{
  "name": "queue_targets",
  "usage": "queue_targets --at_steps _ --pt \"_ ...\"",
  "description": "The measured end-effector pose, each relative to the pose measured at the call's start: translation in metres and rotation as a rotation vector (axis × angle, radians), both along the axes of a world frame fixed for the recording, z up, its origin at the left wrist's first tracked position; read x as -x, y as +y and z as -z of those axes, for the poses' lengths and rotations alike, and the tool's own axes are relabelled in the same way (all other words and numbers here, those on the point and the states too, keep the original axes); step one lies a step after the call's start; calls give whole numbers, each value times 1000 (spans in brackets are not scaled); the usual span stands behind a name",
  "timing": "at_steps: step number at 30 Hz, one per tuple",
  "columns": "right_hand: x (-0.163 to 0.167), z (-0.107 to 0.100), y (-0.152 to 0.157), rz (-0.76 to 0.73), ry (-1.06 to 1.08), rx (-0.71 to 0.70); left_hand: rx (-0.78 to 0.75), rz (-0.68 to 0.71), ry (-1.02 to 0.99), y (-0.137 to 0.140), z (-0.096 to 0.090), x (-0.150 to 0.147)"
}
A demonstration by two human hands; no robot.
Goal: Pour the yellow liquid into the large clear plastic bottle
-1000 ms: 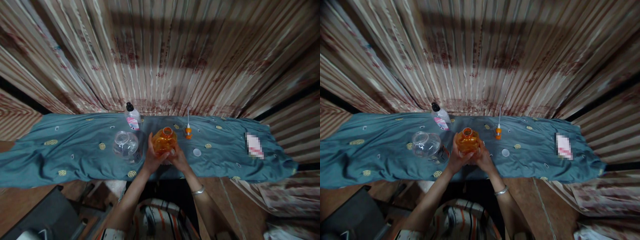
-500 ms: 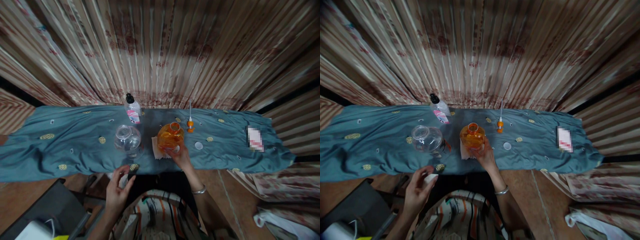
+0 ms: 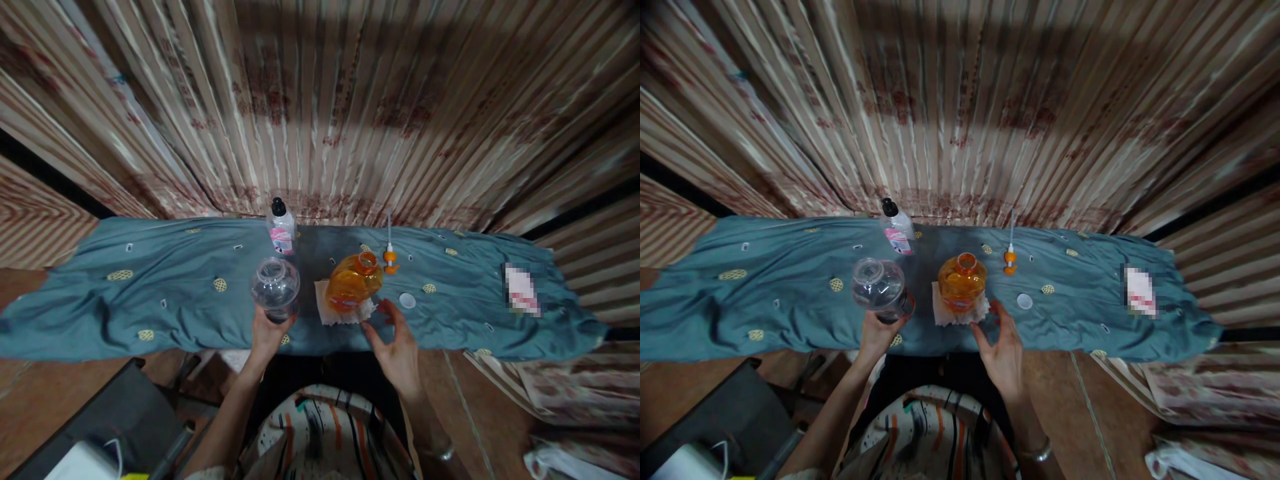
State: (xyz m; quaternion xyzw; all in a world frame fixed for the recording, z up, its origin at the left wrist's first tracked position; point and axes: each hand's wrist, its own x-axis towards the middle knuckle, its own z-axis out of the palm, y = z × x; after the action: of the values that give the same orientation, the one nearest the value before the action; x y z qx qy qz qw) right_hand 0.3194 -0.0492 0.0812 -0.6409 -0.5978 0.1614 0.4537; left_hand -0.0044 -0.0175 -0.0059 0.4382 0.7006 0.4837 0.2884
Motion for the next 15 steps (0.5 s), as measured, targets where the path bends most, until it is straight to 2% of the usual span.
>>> queue_targets --at_steps 1,3,5,8,11,15 --pt "6 -2 -13 -24 -38 -38 3 0 -3 0 0 -1" --pt "28 -3 -31 -174 -34 -87 8 -1 -10 -1 0 -1" --pt "60 -3 -31 -340 34 -75 5 -2 -22 -1 1 -1" --pt "112 -5 3 -497 149 61 -29 0 -50 0 3 2" --pt "152 -15 46 -575 316 198 -75 14 -78 1 4 5" --pt "178 -32 72 -582 474 215 -130 52 -109 0 5 7"
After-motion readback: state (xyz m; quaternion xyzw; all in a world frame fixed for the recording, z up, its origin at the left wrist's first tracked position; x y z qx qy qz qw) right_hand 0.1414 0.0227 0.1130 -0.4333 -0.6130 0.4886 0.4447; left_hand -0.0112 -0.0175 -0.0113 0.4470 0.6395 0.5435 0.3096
